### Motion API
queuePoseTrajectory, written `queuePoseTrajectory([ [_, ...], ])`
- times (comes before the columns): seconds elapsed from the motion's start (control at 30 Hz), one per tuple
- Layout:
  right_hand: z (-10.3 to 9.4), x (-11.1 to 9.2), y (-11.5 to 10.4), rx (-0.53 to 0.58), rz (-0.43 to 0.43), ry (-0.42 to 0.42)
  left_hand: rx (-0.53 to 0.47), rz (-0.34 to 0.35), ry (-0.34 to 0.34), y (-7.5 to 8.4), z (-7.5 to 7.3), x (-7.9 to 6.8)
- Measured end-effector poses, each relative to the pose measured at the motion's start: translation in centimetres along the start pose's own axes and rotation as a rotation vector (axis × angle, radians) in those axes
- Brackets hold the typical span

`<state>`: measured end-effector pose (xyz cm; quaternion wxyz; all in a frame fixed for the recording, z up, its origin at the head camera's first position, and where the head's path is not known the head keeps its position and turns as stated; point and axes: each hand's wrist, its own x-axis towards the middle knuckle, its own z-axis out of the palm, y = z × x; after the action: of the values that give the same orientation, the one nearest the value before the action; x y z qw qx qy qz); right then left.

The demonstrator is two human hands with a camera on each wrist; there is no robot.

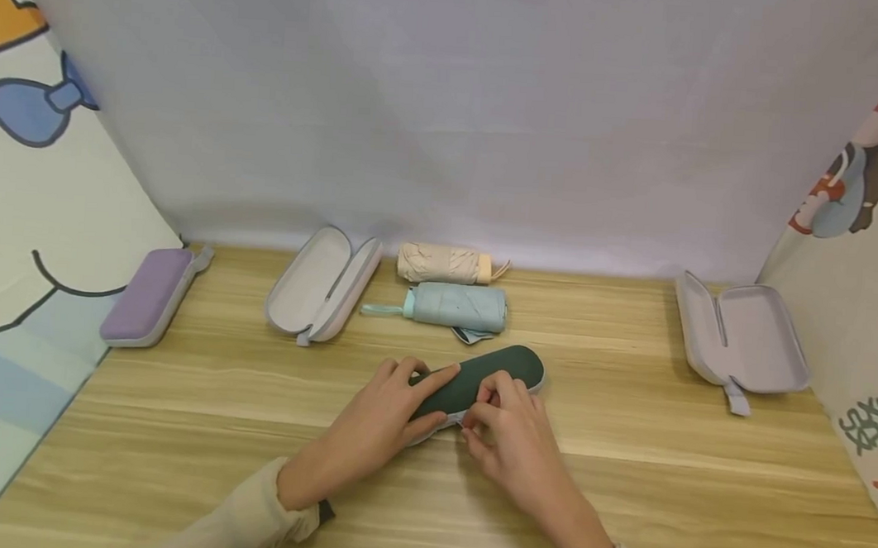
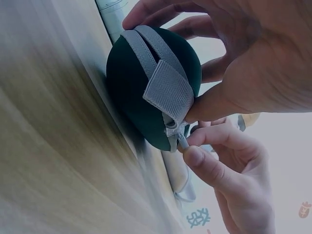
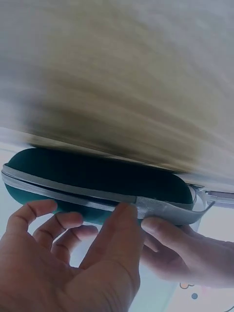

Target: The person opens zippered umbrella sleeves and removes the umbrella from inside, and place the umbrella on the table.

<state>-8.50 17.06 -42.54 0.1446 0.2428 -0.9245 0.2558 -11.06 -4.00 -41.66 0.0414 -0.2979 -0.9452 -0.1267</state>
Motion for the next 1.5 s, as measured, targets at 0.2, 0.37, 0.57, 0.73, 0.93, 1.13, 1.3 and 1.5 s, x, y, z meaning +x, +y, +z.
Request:
queuePoseTrajectory([
  [0.2, -0.3, 0.0, 0.6, 0.020, 0.025, -0.031, -0.026, -0.008, -0.035, -0.2, -0.2, 0.2],
  [0.37, -0.6, 0.0, 1.0, 0.062, 0.045, -0.032, -0.054, -0.026, -0.070, -0.4, -0.5, 0.3],
  [0.57, -0.8, 0.1, 1.0, 0.121, 0.072, -0.034, -0.076, -0.045, -0.062, -0.3, -0.7, 0.1],
  [0.73, -1.0, 0.2, 0.8, 0.126, 0.123, -0.048, -0.103, -0.083, -0.056, 0.1, -0.5, -0.1],
  [0.93, -1.1, 0.2, 0.6, 0.120, 0.169, -0.056, -0.162, -0.156, -0.093, 1.0, 0.0, -0.4],
  [1.13, -1.2, 0.2, 0.7, 0.121, 0.176, -0.056, -0.155, -0.164, -0.071, 1.7, 0.6, -0.8],
  [1.3, -1.2, 0.1, 0.7, 0.133, 0.183, -0.068, -0.170, -0.141, -0.077, 2.2, 0.6, -1.4],
  [1.5, -1.3, 0.1, 0.7, 0.163, 0.212, -0.094, -0.224, -0.137, -0.134, 3.0, 0.5, -2.0],
])
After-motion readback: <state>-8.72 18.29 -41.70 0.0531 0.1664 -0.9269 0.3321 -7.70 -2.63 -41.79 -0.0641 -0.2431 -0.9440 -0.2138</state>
